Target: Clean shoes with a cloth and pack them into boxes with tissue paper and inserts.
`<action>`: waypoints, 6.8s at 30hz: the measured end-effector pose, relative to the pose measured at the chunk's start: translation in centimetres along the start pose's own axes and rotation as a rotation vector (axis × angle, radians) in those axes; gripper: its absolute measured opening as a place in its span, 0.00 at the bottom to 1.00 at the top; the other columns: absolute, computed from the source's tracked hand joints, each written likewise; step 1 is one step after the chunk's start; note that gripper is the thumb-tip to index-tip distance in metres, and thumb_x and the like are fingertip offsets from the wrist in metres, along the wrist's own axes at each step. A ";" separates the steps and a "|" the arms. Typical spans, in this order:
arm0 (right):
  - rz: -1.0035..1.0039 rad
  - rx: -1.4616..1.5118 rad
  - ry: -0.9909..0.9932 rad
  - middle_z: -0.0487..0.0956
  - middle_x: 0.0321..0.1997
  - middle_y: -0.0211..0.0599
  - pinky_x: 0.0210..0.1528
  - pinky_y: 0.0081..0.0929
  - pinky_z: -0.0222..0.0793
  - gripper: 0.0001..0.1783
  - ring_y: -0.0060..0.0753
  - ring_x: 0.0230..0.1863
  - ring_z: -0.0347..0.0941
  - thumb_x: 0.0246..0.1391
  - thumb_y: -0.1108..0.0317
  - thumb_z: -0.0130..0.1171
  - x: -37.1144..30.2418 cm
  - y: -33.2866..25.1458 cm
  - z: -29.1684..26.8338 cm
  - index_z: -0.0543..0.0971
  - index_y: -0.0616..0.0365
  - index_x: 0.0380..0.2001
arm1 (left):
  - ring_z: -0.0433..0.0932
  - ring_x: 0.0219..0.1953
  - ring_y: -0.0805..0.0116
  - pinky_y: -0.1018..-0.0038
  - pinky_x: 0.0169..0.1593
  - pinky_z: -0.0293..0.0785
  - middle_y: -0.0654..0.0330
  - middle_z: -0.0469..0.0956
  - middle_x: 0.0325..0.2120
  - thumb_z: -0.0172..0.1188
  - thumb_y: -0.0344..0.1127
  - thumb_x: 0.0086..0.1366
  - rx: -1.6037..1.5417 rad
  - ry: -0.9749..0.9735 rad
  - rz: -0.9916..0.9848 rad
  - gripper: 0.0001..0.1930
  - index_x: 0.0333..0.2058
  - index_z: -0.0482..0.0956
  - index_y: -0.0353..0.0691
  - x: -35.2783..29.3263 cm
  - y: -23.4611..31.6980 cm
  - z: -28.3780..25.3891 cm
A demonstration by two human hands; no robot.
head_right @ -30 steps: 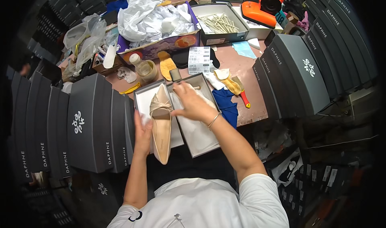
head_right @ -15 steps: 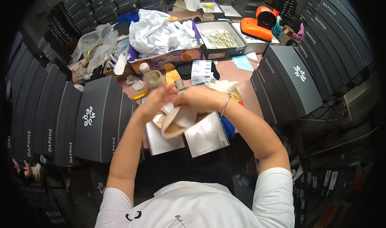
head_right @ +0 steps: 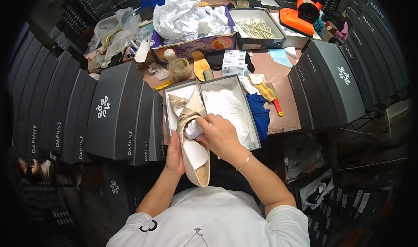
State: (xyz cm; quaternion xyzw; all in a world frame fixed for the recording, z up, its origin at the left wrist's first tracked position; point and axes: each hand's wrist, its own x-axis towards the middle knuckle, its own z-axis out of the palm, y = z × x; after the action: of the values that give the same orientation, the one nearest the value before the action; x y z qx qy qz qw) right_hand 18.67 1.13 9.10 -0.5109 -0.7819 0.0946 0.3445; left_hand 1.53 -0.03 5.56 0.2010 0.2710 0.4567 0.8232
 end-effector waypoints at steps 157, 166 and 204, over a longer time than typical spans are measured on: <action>0.259 0.502 -0.040 0.77 0.47 0.42 0.42 0.24 0.71 0.44 0.25 0.37 0.73 0.54 0.68 0.64 -0.4 1.4 2.6 0.53 0.51 0.70 | 0.76 0.49 0.64 0.69 0.50 0.76 0.50 0.68 0.52 0.50 0.34 0.63 0.268 0.078 0.058 0.30 0.63 0.53 0.38 -1.5 -1.3 0.5; 0.275 0.707 -0.045 0.70 0.57 0.59 0.45 0.31 0.75 0.50 0.43 0.49 0.76 0.49 0.58 0.69 0.4 0.3 1.2 0.52 0.61 0.68 | 0.78 0.48 0.62 0.67 0.49 0.77 0.50 0.73 0.51 0.40 0.50 0.70 0.260 0.043 0.112 0.27 0.58 0.64 0.33 0.5 0.3 -1.4; 0.338 0.207 -0.161 0.75 0.52 0.54 0.56 0.41 0.66 0.33 0.50 0.54 0.72 0.52 0.52 0.64 -6.3 6.7 -4.2 0.71 0.63 0.54 | 0.78 0.18 0.60 0.76 0.19 0.71 0.37 0.77 0.31 0.47 0.49 0.69 -0.287 -0.658 -0.519 0.26 0.46 0.69 0.22 -1.0 -0.8 -3.6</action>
State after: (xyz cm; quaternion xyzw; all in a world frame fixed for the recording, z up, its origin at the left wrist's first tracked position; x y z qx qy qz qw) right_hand 27.78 -2.07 6.15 -0.5874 -0.6962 0.2714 0.3109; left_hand -0.67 -0.98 2.57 0.1446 -0.0304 0.1796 0.9726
